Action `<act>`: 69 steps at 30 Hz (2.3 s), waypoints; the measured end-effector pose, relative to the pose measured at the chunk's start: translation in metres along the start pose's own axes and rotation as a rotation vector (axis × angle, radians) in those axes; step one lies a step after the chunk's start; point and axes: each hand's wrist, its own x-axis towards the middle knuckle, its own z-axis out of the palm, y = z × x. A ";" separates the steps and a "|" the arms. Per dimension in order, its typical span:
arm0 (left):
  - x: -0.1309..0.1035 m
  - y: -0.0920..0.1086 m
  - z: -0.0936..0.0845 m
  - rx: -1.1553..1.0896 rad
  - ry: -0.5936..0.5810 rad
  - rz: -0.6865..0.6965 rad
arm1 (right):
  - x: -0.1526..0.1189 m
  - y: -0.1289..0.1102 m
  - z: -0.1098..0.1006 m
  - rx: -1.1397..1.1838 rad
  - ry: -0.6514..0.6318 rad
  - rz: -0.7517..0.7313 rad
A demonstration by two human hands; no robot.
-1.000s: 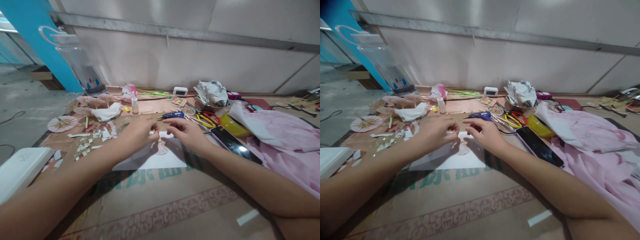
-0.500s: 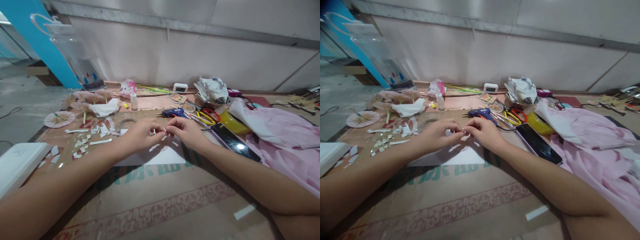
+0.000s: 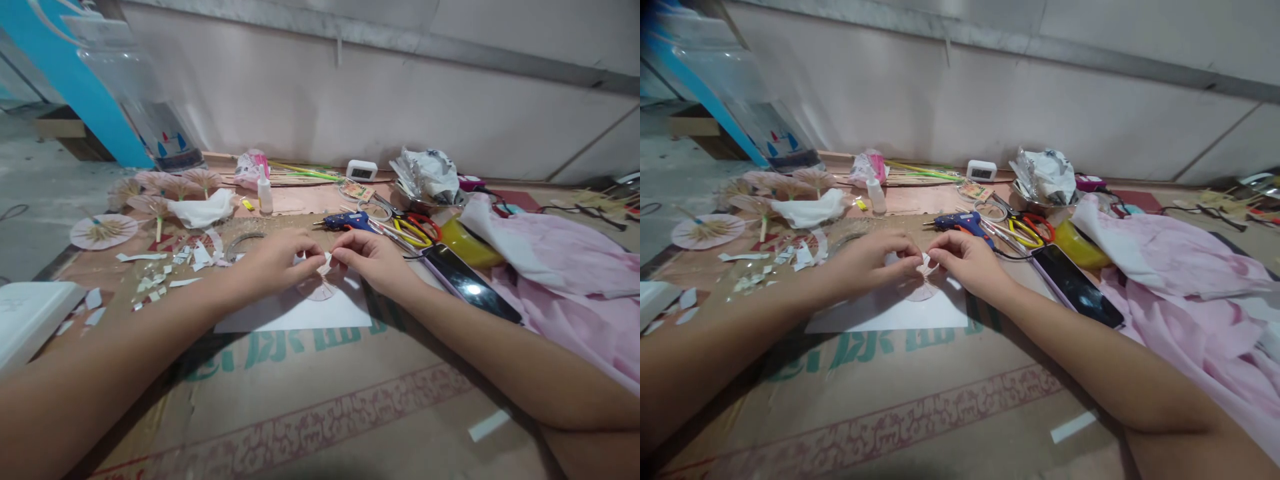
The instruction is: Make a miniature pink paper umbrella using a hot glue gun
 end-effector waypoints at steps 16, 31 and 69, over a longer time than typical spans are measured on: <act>-0.005 -0.022 -0.001 0.173 -0.194 0.100 | -0.003 0.007 0.003 -0.364 -0.150 -0.108; -0.006 -0.020 -0.001 0.257 -0.246 0.088 | -0.003 0.008 0.003 -0.409 -0.211 -0.109; -0.006 -0.021 0.001 0.274 -0.236 0.118 | -0.005 0.012 0.008 -0.529 -0.177 -0.196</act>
